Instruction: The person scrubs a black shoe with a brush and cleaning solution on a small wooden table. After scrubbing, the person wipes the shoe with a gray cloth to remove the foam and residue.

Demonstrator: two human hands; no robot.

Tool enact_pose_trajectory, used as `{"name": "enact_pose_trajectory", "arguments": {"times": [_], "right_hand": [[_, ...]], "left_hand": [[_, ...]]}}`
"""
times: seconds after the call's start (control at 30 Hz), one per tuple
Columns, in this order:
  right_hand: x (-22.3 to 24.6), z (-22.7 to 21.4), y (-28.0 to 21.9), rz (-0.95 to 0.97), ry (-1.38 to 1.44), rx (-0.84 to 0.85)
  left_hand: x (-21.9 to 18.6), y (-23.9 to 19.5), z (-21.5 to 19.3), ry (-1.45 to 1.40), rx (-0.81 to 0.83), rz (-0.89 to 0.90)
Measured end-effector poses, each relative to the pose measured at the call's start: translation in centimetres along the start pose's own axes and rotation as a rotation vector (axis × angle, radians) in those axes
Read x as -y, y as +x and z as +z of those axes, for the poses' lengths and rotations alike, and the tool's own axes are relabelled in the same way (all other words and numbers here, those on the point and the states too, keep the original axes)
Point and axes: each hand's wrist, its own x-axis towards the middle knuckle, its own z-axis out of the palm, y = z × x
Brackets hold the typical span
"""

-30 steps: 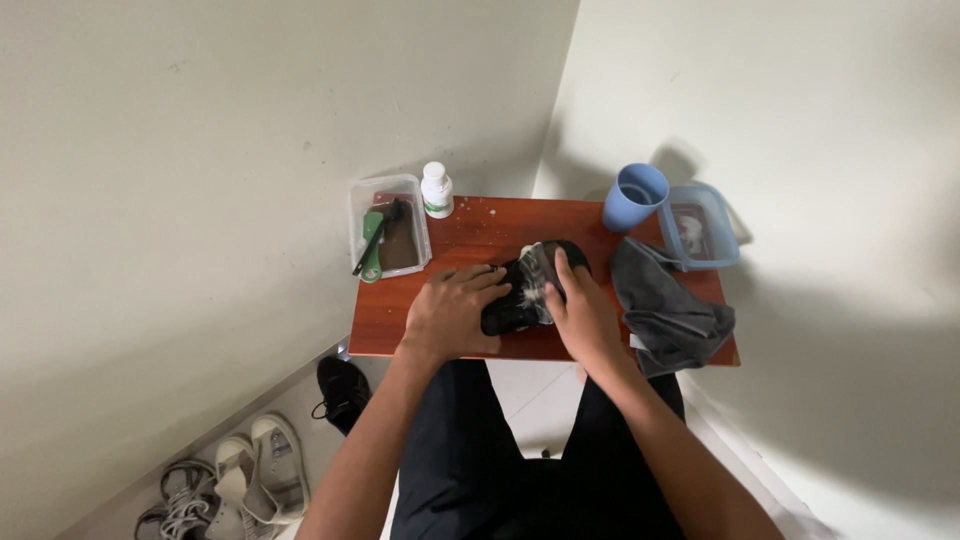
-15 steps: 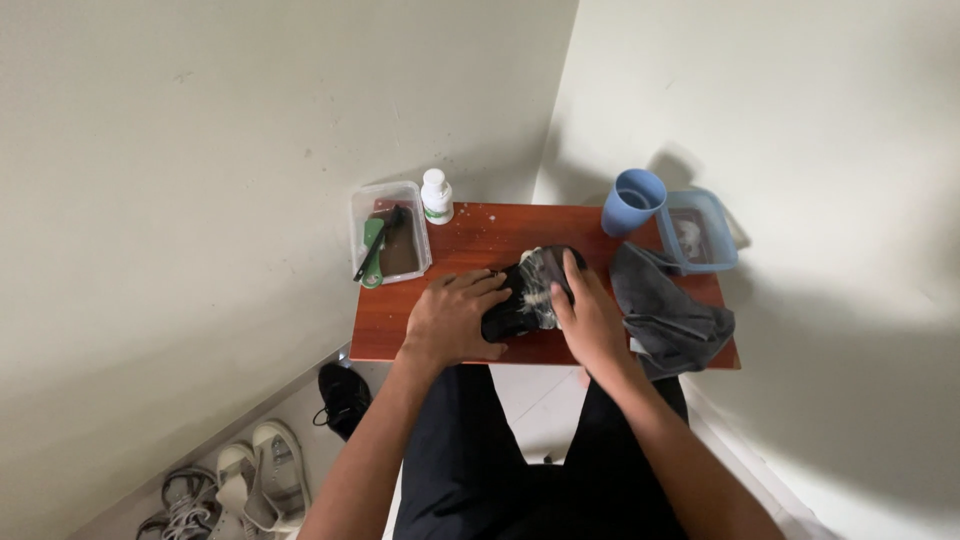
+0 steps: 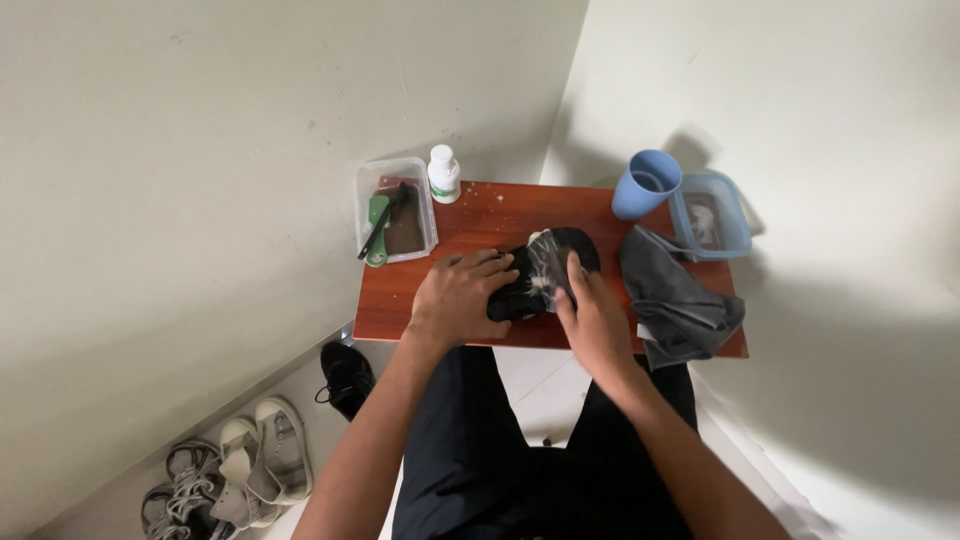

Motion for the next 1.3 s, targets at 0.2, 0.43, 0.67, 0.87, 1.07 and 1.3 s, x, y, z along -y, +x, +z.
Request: {"name": "enact_pose_trajectory", "arguments": {"times": [0.2, 0.43, 0.67, 0.87, 1.07, 1.3], "right_hand": [[-0.4, 0.1, -2.9, 0.054, 0.002, 0.057], [1.6, -0.4, 6.3, -0.017, -0.049, 0.004], [0.4, -0.5, 2.6, -0.015, -0.032, 0.021], [-1.3, 2.1, -4.1, 0.006, 0.064, -0.064], [1.1, 0.8, 3.1, -0.052, -0.03, -0.065], [0.2, 2.0, -0.6, -0.153, -0.087, -0.113]], "left_hand": [[0.0, -0.1, 0.4, -0.008, -0.035, -0.001], [0.0, -0.1, 0.1, 0.048, -0.028, 0.024], [0.2, 0.3, 0.1, 0.025, -0.009, 0.01], [-0.3, -0.1, -0.1, 0.006, -0.025, 0.019], [-0.7, -0.5, -1.2, 0.001, -0.017, 0.047], [-0.2, -0.4, 0.6, -0.016, -0.005, 0.005]]}}
